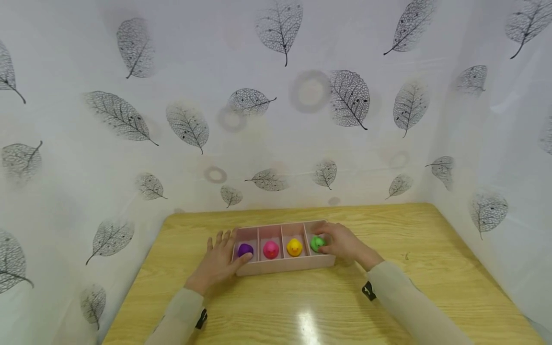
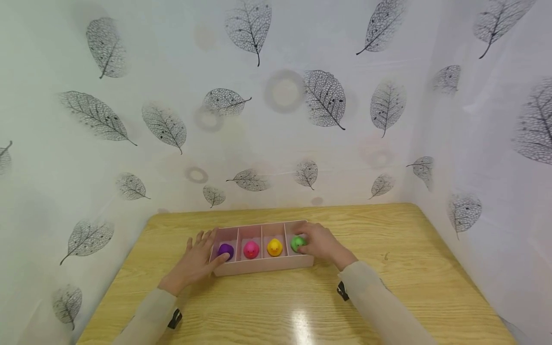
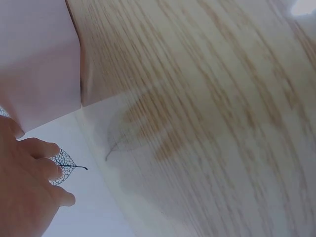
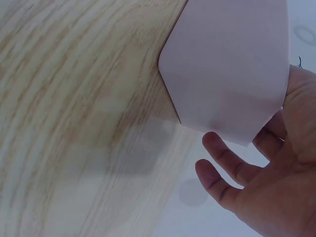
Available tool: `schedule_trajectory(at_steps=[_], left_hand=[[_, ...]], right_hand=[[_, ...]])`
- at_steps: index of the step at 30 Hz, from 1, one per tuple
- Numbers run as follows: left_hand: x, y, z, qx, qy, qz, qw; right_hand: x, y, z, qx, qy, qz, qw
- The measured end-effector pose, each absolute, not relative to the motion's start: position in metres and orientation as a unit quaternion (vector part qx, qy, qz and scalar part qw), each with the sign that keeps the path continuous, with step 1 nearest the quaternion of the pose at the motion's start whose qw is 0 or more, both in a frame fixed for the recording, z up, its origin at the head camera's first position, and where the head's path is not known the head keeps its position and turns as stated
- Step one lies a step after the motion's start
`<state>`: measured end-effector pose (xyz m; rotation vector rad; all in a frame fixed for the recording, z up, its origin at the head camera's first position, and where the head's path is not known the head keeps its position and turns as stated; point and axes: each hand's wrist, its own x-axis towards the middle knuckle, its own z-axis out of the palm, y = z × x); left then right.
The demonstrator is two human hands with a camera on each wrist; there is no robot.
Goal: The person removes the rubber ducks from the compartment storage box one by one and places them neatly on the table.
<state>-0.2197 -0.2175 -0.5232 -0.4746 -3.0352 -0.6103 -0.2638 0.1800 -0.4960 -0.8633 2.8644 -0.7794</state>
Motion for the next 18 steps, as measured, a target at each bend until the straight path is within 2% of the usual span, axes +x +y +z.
schedule_trajectory(at_steps=[10, 18], left_hand=[[-0.2209, -0.2154, -0.5211, -0.148, -0.97, -0.19, -0.017], [-0.2208, -0.2156, -0.5225, -0.149, -0.969, -0.195, -0.012]], right_hand=[[-0.2669, 0.1759, -0.4967, -0.286, 0.937, -0.201, 0.017], [-0.2666, 0.1719, -0.4938, -0.283, 0.945, -0.166, 0.017]])
